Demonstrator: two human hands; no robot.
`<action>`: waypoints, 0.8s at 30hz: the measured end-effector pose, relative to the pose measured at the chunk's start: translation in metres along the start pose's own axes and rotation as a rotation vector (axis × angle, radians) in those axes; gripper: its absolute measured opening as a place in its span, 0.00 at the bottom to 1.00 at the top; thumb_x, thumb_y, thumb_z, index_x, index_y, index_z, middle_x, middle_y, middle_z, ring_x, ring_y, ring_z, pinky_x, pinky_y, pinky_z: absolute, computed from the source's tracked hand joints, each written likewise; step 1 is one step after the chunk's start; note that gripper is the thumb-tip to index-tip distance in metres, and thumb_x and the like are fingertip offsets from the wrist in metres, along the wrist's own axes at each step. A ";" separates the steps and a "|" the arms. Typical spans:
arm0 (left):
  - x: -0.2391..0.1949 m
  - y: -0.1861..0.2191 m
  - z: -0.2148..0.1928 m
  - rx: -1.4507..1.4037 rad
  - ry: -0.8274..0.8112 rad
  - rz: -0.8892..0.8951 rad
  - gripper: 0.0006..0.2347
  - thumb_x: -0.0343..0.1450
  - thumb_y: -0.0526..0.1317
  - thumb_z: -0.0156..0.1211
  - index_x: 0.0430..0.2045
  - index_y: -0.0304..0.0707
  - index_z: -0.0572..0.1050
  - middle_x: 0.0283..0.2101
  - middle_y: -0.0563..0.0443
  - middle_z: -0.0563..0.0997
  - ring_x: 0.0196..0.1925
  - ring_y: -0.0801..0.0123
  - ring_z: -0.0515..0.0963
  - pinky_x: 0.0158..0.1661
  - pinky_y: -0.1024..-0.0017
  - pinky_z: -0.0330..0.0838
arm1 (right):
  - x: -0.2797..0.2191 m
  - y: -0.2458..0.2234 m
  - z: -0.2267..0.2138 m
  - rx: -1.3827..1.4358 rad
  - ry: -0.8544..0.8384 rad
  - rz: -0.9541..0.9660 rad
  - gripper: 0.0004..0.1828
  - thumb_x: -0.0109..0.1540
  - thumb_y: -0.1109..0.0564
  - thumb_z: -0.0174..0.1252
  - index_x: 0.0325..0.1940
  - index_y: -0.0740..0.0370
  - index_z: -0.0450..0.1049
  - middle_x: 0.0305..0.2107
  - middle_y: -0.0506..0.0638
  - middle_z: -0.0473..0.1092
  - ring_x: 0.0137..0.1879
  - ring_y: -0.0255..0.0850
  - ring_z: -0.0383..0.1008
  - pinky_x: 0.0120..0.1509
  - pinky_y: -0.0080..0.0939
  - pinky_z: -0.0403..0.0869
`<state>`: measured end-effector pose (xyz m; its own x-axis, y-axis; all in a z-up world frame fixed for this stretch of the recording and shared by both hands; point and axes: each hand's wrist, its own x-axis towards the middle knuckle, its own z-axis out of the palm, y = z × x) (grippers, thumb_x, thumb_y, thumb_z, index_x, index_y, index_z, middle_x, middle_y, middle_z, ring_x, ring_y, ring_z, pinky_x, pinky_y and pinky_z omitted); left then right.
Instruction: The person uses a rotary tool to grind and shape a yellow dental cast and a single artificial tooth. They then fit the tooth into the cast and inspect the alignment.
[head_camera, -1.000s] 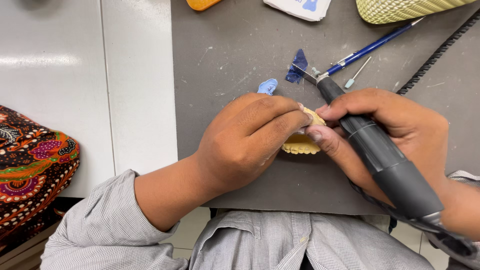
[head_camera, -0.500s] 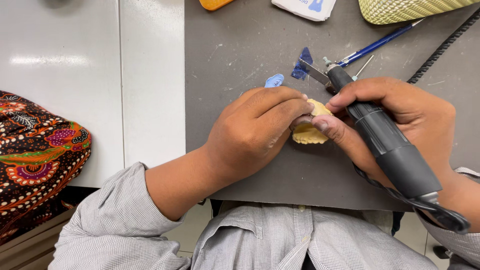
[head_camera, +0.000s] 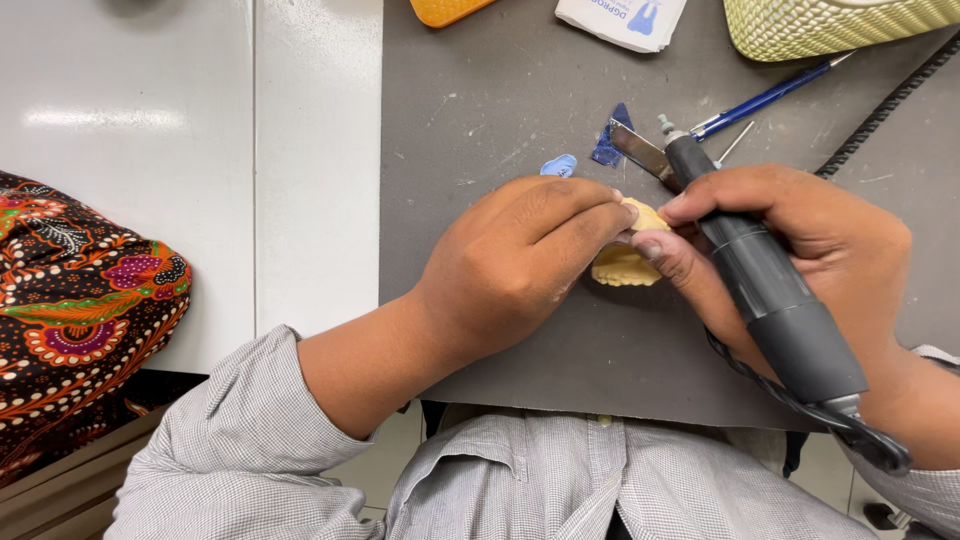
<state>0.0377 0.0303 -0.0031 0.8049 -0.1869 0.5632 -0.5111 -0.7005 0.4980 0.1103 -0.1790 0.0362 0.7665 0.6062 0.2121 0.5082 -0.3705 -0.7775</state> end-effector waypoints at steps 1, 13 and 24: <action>0.000 -0.002 0.001 -0.001 0.004 0.007 0.09 0.74 0.31 0.66 0.46 0.33 0.76 0.49 0.49 0.79 0.47 0.62 0.82 0.47 0.70 0.79 | 0.001 0.002 0.000 0.023 0.001 0.016 0.10 0.61 0.63 0.69 0.44 0.67 0.76 0.37 0.52 0.76 0.40 0.33 0.77 0.43 0.30 0.74; 0.008 -0.002 0.000 -0.117 -0.002 -0.045 0.08 0.71 0.33 0.69 0.39 0.33 0.75 0.44 0.48 0.78 0.44 0.58 0.79 0.46 0.64 0.75 | 0.009 0.010 -0.003 0.051 -0.041 0.166 0.10 0.61 0.63 0.69 0.43 0.68 0.76 0.34 0.53 0.77 0.39 0.34 0.78 0.42 0.29 0.75; 0.005 0.000 -0.005 -0.194 -0.080 -0.100 0.09 0.74 0.34 0.71 0.45 0.40 0.77 0.41 0.55 0.79 0.39 0.67 0.78 0.41 0.71 0.73 | 0.006 0.013 -0.011 0.154 -0.117 0.127 0.10 0.61 0.65 0.67 0.44 0.67 0.74 0.35 0.52 0.77 0.42 0.33 0.80 0.47 0.29 0.78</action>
<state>0.0403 0.0328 0.0037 0.8719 -0.1825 0.4544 -0.4696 -0.5745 0.6703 0.1257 -0.1882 0.0343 0.7653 0.6422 0.0440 0.3377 -0.3423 -0.8768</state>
